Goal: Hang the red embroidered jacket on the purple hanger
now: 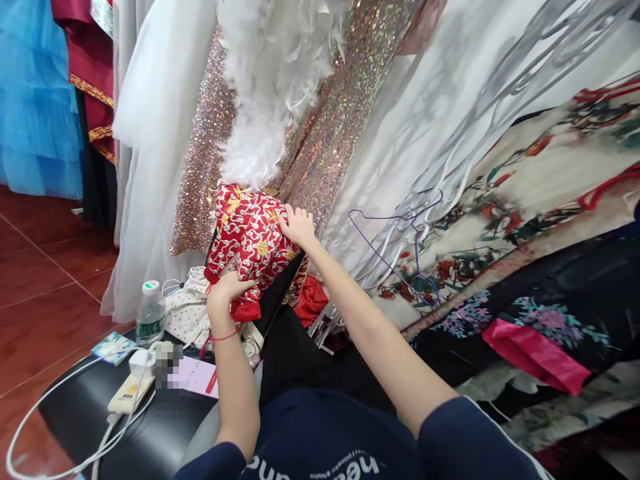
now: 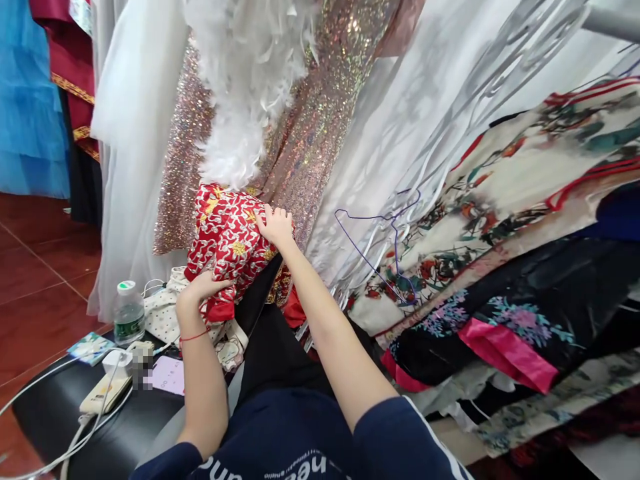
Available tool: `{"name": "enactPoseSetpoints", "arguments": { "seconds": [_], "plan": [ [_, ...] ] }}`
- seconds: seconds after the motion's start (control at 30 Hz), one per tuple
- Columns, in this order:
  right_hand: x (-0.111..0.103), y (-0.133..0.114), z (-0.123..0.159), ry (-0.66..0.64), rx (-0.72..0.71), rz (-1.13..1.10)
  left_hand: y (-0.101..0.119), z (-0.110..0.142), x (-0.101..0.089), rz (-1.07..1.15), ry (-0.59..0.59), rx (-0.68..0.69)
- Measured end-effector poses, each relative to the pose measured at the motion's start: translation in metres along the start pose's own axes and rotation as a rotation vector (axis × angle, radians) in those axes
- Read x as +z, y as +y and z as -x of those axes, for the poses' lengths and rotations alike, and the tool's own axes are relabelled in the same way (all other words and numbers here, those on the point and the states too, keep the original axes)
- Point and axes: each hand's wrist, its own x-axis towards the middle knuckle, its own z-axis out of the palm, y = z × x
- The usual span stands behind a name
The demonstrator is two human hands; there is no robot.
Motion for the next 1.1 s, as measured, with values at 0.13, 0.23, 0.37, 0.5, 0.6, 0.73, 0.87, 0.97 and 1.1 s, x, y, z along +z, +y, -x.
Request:
{"name": "enactPoseSetpoints", "arguments": {
  "seconds": [0.13,0.23,0.37,0.5,0.6,0.73,0.87,0.97,1.1],
  "plan": [
    [-0.008,0.014,0.003,-0.106,-0.102,-0.013,0.004,0.018,-0.012,-0.118,0.025,0.051],
    [-0.019,0.029,0.014,-0.107,-0.306,-0.038,0.016,0.041,-0.015,-0.098,0.162,0.118],
    [-0.045,0.035,0.039,0.012,-0.683,-0.12,0.048,0.084,-0.004,0.197,0.389,0.281],
    [-0.071,0.04,0.043,0.046,-0.906,-0.307,0.078,0.13,0.007,0.377,0.375,0.528],
    [-0.078,0.078,0.028,0.204,-0.465,-0.607,0.085,0.151,0.004,0.376,0.466,0.676],
    [-0.077,0.151,0.032,0.437,-0.039,-0.832,0.09,0.142,0.008,0.283,0.747,0.698],
    [-0.069,0.2,0.086,0.561,0.173,-0.966,0.119,0.11,0.026,0.182,0.782,0.673],
    [-0.049,0.216,0.136,0.514,0.372,-0.943,0.156,0.088,0.037,0.054,0.683,0.667],
    [-0.012,0.222,0.184,0.435,0.509,-0.917,0.2,0.076,0.064,-0.19,0.094,0.871]
  ]
}}
